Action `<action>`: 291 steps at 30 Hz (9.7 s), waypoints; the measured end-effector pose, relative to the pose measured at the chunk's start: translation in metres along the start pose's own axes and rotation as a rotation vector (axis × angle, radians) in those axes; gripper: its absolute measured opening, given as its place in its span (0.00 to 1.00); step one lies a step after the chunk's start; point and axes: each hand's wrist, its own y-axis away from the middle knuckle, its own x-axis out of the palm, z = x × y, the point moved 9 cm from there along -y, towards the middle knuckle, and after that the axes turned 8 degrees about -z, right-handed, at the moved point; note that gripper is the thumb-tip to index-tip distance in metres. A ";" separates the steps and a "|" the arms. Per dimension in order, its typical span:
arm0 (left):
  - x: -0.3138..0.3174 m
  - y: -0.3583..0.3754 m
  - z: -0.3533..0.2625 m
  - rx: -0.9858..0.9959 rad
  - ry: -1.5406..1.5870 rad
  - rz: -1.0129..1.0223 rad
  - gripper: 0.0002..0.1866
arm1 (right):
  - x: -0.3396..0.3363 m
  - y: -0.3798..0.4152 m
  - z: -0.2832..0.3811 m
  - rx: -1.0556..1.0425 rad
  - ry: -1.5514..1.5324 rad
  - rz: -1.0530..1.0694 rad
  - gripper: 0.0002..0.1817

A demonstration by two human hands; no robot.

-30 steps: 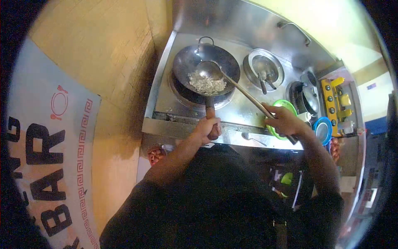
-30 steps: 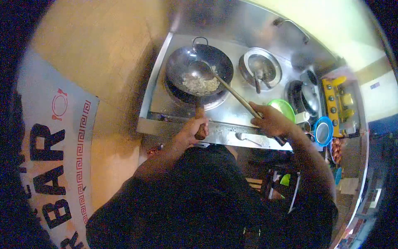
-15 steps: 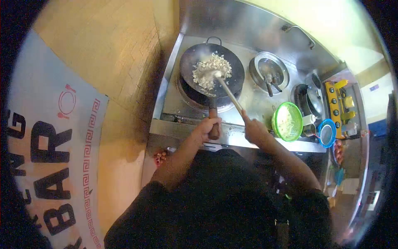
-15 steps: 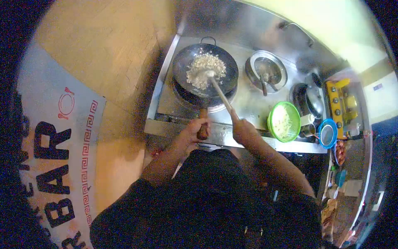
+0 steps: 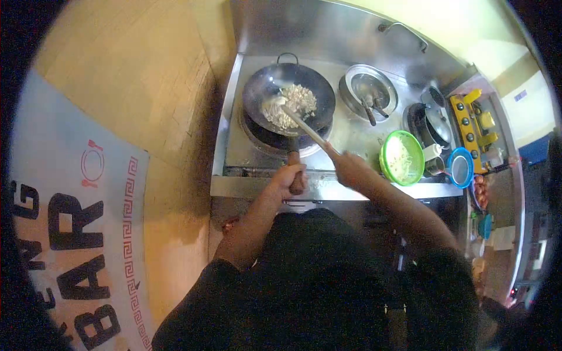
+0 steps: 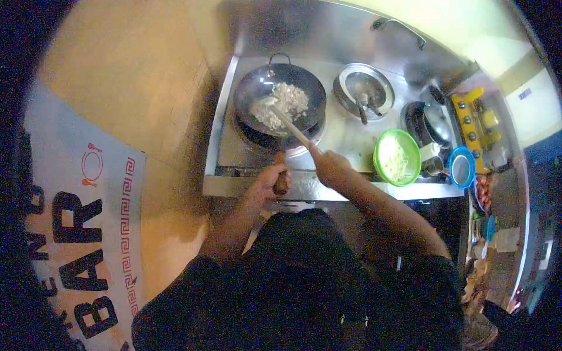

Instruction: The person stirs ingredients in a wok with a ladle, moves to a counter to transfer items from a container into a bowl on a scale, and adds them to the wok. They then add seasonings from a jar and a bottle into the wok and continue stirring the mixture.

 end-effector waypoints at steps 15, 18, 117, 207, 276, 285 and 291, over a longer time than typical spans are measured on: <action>0.045 0.006 0.011 0.017 0.140 0.176 0.07 | -0.064 0.011 -0.093 0.144 0.024 -0.006 0.34; 0.026 -0.004 0.020 -0.035 0.195 0.164 0.05 | -0.037 -0.015 -0.093 0.116 -0.231 -0.218 0.33; -0.009 0.436 -0.216 1.764 -0.873 0.007 0.16 | -0.097 -0.211 0.034 -0.238 0.451 -0.129 0.12; 0.238 -0.021 0.145 0.130 -1.456 -0.490 0.18 | 0.033 0.374 -1.140 0.793 -0.696 -0.985 0.29; -0.365 0.157 0.151 0.176 -0.485 -0.664 0.18 | -0.007 -0.112 -0.066 0.005 -0.352 0.001 0.37; -0.357 0.239 0.231 -0.122 -0.581 -0.807 0.19 | 0.049 -0.086 -0.125 0.065 -0.929 -0.225 0.41; -0.336 0.242 0.253 -0.155 -0.595 -0.813 0.20 | 0.112 -0.040 -0.182 0.172 -1.511 -0.177 0.35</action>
